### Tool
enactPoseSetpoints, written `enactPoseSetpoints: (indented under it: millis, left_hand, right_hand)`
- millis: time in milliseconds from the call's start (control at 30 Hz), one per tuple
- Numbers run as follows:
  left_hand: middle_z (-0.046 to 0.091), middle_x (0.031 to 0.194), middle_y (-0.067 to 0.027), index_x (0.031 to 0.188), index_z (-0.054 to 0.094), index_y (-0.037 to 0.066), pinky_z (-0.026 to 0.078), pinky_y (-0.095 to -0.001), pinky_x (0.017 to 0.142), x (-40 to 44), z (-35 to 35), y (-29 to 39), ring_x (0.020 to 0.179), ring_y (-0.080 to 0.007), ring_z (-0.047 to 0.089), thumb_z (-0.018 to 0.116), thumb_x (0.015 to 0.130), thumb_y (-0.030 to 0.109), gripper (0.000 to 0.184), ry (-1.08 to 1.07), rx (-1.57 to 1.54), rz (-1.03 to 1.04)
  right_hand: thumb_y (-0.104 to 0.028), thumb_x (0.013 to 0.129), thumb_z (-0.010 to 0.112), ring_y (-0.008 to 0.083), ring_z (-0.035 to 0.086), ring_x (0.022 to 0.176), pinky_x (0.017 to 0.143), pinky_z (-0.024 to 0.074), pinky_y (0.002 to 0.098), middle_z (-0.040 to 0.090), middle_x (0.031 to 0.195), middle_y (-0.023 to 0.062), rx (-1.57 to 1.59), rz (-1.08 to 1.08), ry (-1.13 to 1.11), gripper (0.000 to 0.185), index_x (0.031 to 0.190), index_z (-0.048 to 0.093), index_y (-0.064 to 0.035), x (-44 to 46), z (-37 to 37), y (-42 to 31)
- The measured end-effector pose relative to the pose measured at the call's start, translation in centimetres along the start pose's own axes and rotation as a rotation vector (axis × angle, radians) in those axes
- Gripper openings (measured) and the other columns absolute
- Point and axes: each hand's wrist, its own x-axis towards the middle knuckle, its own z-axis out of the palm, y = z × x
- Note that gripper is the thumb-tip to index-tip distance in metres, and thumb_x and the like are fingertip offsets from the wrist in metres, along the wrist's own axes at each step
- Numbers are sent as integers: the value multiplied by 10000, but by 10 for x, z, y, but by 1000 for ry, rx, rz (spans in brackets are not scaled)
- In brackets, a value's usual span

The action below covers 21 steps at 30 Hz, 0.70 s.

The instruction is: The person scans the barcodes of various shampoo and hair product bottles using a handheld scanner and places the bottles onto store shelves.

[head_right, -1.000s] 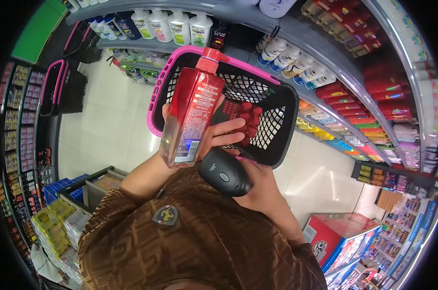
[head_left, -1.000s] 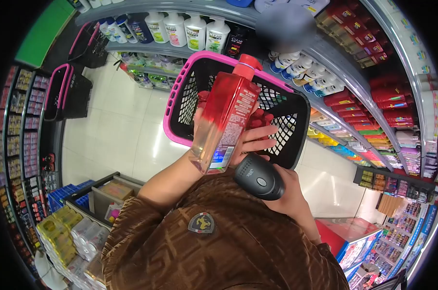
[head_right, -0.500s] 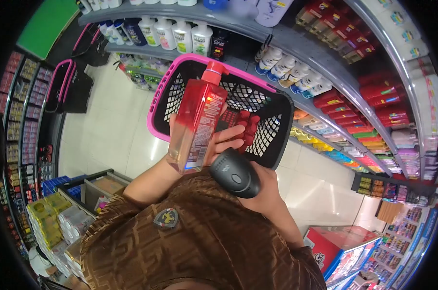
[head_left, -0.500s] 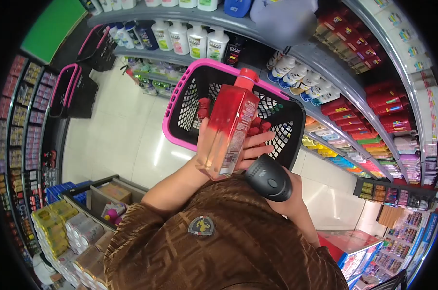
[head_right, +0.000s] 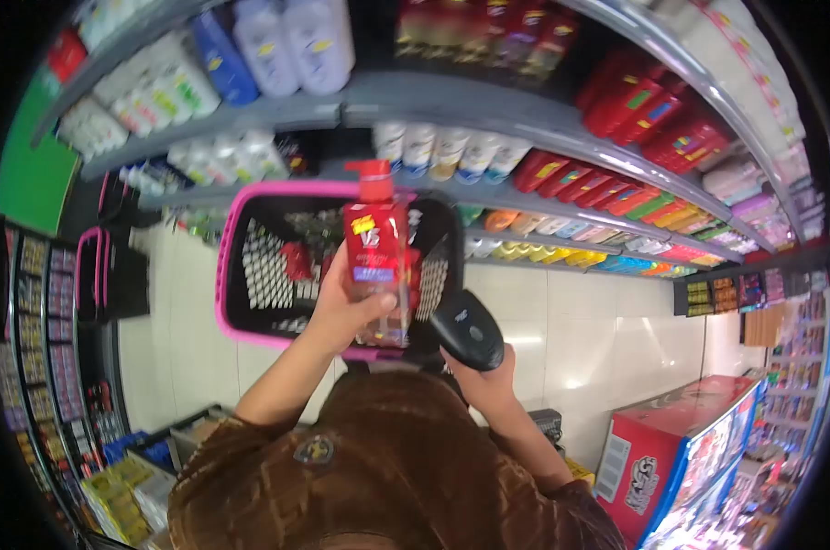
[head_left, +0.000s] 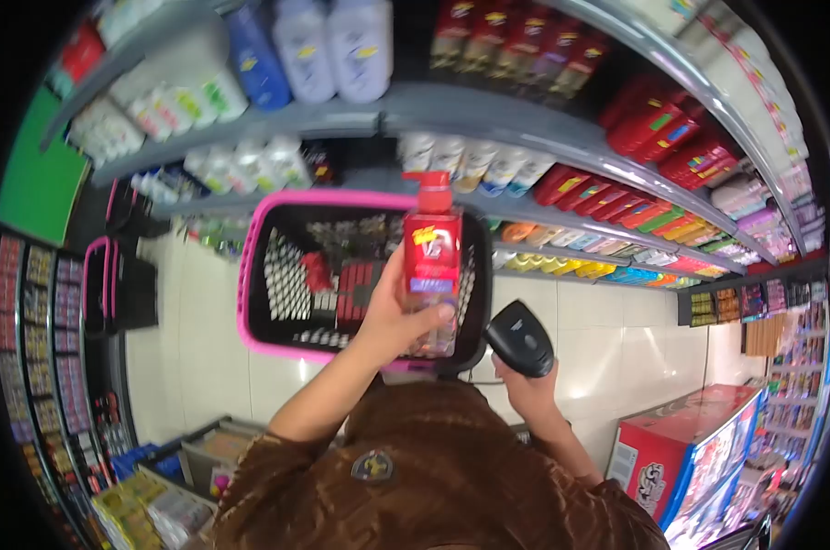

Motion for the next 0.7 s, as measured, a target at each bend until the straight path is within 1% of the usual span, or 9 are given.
enactPoseSetpoints:
  millis: [67, 167, 200, 233, 300, 367, 400, 433, 700]
  left_hand:
    - [488, 1463, -114, 1588, 189, 39, 451, -416, 1097, 26, 17, -1, 1315, -227, 526, 830, 764, -48, 1048, -41, 154, 130]
    - [496, 1437, -125, 1476, 309, 54, 446, -414, 1099, 68, 57, 10, 1319, -238, 522, 880, 720, -15, 951, -66, 259, 278]
    - [512, 1406, -126, 1414, 353, 69, 446, -412, 1098, 87, 55, 7, 1303, -233, 530, 922, 697, 39, 915, -1, 486, 268]
    - [537, 1371, -131, 1393, 392, 86, 449, -399, 1087, 110, 74, 19, 1285, -241, 544, 952, 662, 75, 922, -43, 799, 537]
    - [555, 1349, -123, 1340, 459, 87, 462, -387, 1055, 170, 84, 16, 1255, -243, 566, 966, 641, 109, 865, -204, 824, 759]
    - [566, 1338, -109, 1296, 505, 81, 475, -380, 1017, 211, 109, 23, 1205, -242, 592, 973, 624, 132, 821, -67, 1098, 905]
    - [569, 1338, -99, 1315, 509, 70, 487, -366, 980, 234, 115, 17, 1170, -229, 605, 974, 613, 133, 844, -4, 1036, 845]
    - [588, 1336, -102, 1381, 480, 52, 504, -355, 973, 253, 120, 15, 1153, -219, 614, 967, 618, 93, 906, 21, 856, 571]
    - [675, 1233, -135, 1423, 441, -11, 567, -346, 927, 372, 141, -12, 1084, -209, 682, 909, 730, 46, 838, -89, 636, 514]
  right_hand:
    - [-19, 865, 755, 58, 611, 681, 624, 491, 249, 691, 762, 2, 64, 28, 24, 113, 971, 722, 0, 8, -26, 12]
    - [-28, 897, 729, 52, 575, 645, 581, 456, 242, 659, 727, -7, 178, 78, 65, 44, 930, 707, -8, 16, -62, 34]
    - [-34, 898, 730, 55, 575, 646, 583, 457, 244, 660, 732, -6, 192, 82, 67, 51, 931, 705, -6, 19, -74, 39]
    - [-40, 899, 732, 57, 575, 647, 586, 459, 246, 662, 737, -4, 205, 83, 65, 58, 933, 702, -4, 23, -85, 44]
    - [-42, 902, 729, 58, 576, 652, 590, 461, 247, 662, 740, -4, 232, 69, 72, 58, 937, 702, -5, 29, -105, 53]
    - [-44, 905, 727, 59, 578, 658, 594, 462, 248, 661, 743, -4, 260, 52, 79, 59, 941, 702, -6, 36, -123, 64]
    - [-45, 906, 726, 60, 577, 663, 598, 464, 250, 660, 744, -5, 223, 24, 83, 58, 941, 700, -7, 38, -133, 71]
    - [-46, 907, 725, 61, 576, 668, 603, 465, 251, 659, 745, -6, 184, -10, 87, 57, 940, 698, -8, 42, -142, 75]
    - [-73, 913, 722, 64, 578, 670, 607, 468, 257, 655, 741, -8, 300, 82, 49, 77, 956, 704, -12, 56, -191, 89]
